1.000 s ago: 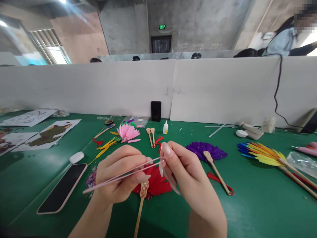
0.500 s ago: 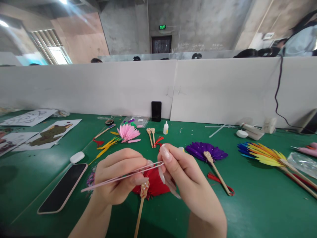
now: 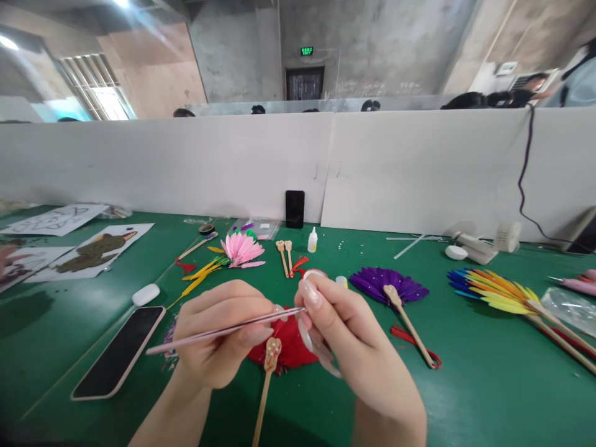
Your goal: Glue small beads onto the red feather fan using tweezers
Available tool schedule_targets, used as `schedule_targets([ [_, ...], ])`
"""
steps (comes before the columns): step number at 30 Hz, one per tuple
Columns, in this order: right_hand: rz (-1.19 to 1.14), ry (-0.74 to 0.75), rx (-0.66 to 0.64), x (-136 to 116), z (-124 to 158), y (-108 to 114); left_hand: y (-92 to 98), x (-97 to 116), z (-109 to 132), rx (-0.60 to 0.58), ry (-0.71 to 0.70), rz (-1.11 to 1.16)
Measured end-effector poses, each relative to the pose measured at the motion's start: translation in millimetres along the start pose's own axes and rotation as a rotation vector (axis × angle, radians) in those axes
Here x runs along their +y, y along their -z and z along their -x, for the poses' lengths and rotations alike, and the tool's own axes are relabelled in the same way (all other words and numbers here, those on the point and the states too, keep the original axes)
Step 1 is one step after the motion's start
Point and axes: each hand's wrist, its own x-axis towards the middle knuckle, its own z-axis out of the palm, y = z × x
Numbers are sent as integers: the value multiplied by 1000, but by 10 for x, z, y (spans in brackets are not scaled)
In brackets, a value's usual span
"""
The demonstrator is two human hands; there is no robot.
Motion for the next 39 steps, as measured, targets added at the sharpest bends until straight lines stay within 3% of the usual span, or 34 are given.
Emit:
schedule_targets([
  [12,44,55,42,-34,-8,9,-13,40,-9,66,-11,-28],
  [20,67,65,115,-38,-27,-26,-32,77,-15,85,79,-43],
  [25,53,64,163,-40,-52,-48,-75,86,20,114,304,94],
  [33,-98,39,63,-7,-45,-35,-141,89,29,207,766,712],
  [39,-180,26,15,0,-37,-55,-149,93,9,218,926,932],
])
